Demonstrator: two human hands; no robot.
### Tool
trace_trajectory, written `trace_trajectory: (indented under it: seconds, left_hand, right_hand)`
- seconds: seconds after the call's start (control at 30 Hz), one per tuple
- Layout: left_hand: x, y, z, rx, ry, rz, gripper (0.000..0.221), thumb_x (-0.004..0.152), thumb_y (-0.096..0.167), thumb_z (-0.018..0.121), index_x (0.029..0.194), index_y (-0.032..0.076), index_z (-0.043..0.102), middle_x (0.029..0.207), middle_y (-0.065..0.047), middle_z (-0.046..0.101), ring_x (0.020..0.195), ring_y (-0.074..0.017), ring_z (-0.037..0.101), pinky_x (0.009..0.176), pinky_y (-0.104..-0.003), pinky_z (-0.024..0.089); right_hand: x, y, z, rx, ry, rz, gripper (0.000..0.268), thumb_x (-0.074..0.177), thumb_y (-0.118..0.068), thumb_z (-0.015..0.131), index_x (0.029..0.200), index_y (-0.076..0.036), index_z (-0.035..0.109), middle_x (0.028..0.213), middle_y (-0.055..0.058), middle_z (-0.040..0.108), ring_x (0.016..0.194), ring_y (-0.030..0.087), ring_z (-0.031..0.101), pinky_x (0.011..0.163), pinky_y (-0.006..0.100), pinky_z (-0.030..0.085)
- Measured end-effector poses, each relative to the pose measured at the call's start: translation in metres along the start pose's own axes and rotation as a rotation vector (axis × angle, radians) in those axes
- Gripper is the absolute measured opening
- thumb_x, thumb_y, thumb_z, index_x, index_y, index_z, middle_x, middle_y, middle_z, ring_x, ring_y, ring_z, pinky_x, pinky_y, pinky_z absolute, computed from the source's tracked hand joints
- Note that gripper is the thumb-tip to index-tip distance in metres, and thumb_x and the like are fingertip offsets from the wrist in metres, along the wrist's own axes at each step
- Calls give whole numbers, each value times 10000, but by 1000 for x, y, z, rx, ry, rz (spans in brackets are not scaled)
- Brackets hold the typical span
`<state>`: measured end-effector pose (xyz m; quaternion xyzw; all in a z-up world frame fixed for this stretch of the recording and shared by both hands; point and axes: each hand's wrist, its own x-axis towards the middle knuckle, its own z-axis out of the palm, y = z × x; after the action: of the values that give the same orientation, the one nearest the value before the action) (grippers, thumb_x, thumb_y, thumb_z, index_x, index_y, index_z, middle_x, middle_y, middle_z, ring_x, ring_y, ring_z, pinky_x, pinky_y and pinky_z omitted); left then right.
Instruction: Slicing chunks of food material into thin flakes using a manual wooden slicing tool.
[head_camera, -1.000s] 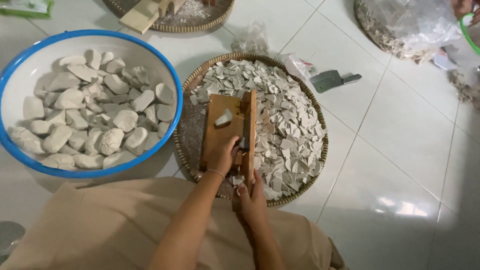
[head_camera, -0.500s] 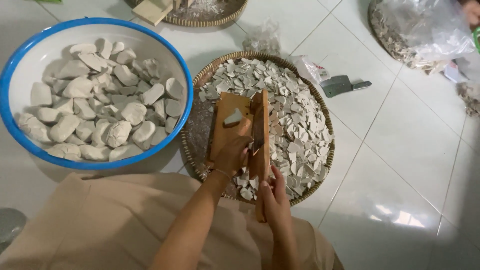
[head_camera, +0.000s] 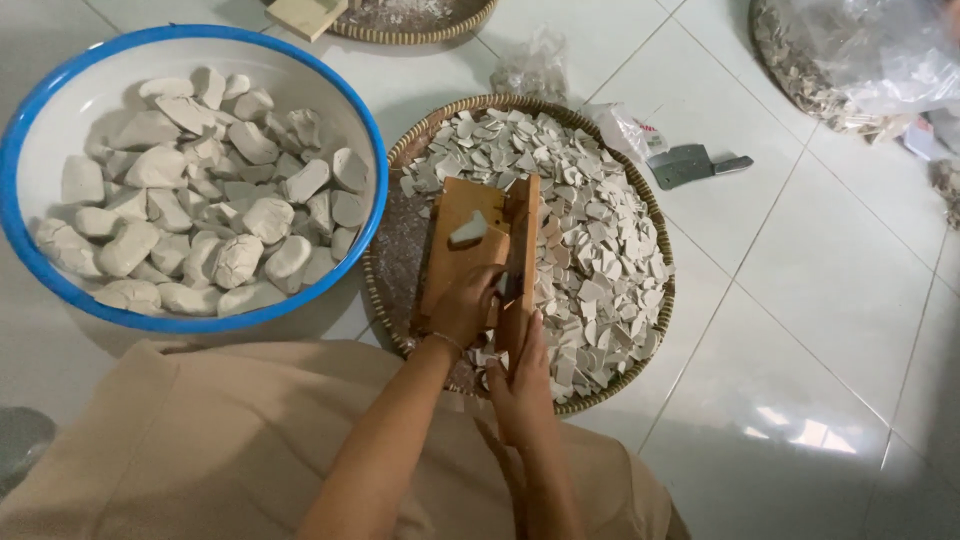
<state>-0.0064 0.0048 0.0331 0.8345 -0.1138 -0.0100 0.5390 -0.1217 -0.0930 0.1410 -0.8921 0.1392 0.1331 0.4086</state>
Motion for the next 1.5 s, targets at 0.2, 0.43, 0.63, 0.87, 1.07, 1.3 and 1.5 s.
trace_trajectory:
  seconds: [0.2,0.43,0.63,0.87,1.07,1.3,1.5]
  left_hand:
    - [2,-43,28,95,16,54,420,1036,198,529,1453,243,500,1313,-79,625,1260,-270,603,1072,-408,500]
    - [10,-100,63,206,73,155,450,1040,135,528,1485,171,477,1336,-154,640,1251,-308,624,1081,-397,507]
    - [11,-64,39,297,60,77,530,938,-82,588,1408,164,580,1180,-47,745,705,-179,698,567,-289,627]
    - [9,-42,25,26,-61,7,471,1008,273,395,1425,171,589,1270,-72,693,1101,-220,656,868,-359,510]
    - [5,-46,35,220,84,157,438,980,39,578,1375,219,634,1111,-93,728,975,-315,676,650,-459,538]
    - [3,-44,33,179,46,91,489,965,24,582,1410,223,621,1140,-100,730,986,-309,681,673,-440,549]
    - [5,-48,33,15,49,129,412,1064,246,433,1455,178,541,1093,-69,714,908,-246,656,704,-393,480]
  right_hand:
    - [24,64,31,-127,267,-451,966,851,-134,660,1624,-5,96,1453,357,394,1321,582,443,1020,645,453]
    - [28,85,50,-419,414,-398,804,890,-213,543,1631,-122,244,1479,265,421,1259,483,551,910,555,537]
    - [4,24,24,-133,70,-1,731,1010,-176,391,1635,-223,14,1556,249,368,1018,384,672,764,499,575]
    - [-15,-6,-6,79,-22,354,783,994,-349,422,1654,-373,-1,1109,130,715,805,269,653,716,383,462]
    - [-27,-30,-28,290,33,320,773,967,-334,419,1672,-333,103,970,107,681,857,220,641,784,374,483]
    - [-7,12,-21,-160,125,-17,815,978,-420,488,1648,-200,79,1327,114,552,1182,279,553,931,469,504]
    - [-3,3,-8,-347,148,-235,839,995,-382,534,1622,-103,52,1703,157,82,1560,373,81,1192,607,192]
